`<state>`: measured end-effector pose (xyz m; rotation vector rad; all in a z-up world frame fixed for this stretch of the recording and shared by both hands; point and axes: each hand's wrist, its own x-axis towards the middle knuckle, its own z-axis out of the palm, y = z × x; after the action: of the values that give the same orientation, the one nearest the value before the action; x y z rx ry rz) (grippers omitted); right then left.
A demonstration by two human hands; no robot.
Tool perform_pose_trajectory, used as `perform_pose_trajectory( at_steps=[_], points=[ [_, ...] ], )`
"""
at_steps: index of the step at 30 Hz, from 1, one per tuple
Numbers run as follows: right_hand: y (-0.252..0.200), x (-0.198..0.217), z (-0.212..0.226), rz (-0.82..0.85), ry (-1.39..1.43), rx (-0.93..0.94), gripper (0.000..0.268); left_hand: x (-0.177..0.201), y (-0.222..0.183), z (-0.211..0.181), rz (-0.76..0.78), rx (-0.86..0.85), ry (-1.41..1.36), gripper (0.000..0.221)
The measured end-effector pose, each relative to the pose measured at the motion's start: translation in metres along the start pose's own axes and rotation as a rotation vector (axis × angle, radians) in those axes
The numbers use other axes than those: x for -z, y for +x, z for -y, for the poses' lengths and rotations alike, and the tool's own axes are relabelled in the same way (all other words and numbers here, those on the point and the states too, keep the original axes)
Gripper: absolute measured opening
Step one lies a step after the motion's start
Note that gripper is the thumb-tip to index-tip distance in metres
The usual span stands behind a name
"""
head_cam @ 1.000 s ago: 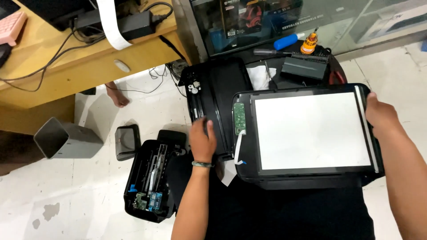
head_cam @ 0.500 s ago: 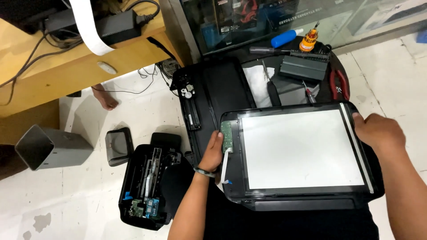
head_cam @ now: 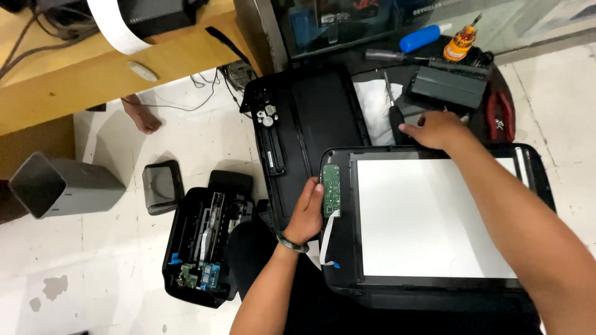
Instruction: The person is seen unscrewing a circuit board from a printer scanner assembly and then screwing it back into place using a screwdriver.
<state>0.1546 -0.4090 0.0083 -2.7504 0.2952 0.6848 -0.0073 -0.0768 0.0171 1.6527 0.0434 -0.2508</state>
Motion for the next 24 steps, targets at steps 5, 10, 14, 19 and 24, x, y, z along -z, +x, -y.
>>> perform_pose_trajectory(
  at_steps=[5, 10, 14, 19, 24],
  points=[
    [0.038, 0.005, 0.009, 0.142, -0.087, 0.000, 0.081, 0.008, -0.009, -0.009, 0.040, -0.097, -0.033, 0.028],
    [0.035, 0.002, 0.026, 0.221, -0.141, 0.019, 0.086, 0.013, -0.015, -0.027, 0.113, -0.074, -0.081, 0.029],
    [0.047, -0.008, 0.024, 0.218, -0.010, 0.043, 0.078, 0.015, -0.014, -0.026, 0.123, -0.034, -0.063, 0.032],
    [0.026, 0.011, 0.030, 0.268, -0.043, -0.005, 0.068, 0.016, -0.012, -0.024, 0.104, -0.038, -0.095, 0.031],
    [0.024, 0.017, 0.007, 0.092, -0.403, 0.089, 0.056, 0.015, -0.012, -0.012, 0.110, -0.041, -0.124, 0.027]
  ],
)
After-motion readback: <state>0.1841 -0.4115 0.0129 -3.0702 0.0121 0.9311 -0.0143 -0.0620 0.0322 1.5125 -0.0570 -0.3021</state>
